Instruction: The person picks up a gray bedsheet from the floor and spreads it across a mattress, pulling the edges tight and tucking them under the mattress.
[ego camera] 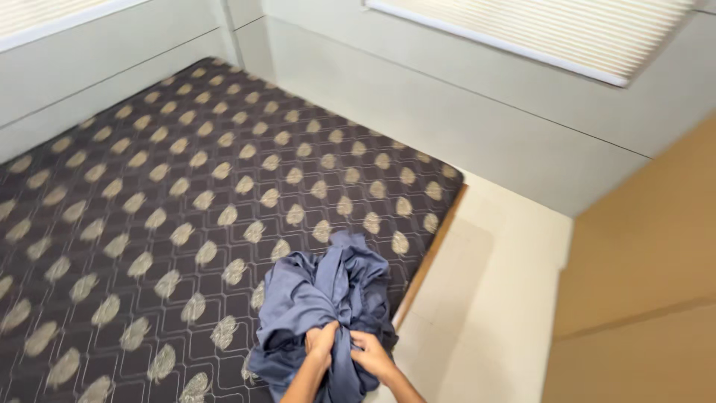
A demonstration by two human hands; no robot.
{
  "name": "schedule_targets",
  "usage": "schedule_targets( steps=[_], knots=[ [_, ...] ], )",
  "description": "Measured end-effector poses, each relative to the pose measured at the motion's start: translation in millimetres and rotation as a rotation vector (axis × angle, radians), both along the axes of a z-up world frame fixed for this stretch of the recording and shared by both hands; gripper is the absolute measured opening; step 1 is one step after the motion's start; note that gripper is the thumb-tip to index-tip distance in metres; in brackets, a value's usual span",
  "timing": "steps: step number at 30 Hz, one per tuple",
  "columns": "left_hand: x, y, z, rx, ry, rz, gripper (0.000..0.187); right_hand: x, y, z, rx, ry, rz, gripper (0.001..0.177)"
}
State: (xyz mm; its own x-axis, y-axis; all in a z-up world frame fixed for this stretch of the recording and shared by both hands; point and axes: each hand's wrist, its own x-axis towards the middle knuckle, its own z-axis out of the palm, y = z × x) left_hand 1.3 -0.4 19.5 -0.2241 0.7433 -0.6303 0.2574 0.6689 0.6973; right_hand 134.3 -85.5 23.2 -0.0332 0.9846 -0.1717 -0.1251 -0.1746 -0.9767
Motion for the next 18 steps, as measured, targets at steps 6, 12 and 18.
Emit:
schedule_targets(
  steps=[6,12,18],
  knots=[
    [19.1,-4.6,68.7,0.189,0.299,-0.441,0.078,70.5,-89.2,45.8,0.085,-0.313,-0.536,0.04],
    [53.1,-59.4,142.4,0.601,0.546,-0.899,0.051,101.8,-211.2,93.2,0.133,-0.556,-0.857,0.05],
    [82.8,-166.8,208.6,1.099,0.616,-1.244,0.061,83.8,-367.2,136.7,0.143,-0.642,-1.052,0.065]
  ],
)
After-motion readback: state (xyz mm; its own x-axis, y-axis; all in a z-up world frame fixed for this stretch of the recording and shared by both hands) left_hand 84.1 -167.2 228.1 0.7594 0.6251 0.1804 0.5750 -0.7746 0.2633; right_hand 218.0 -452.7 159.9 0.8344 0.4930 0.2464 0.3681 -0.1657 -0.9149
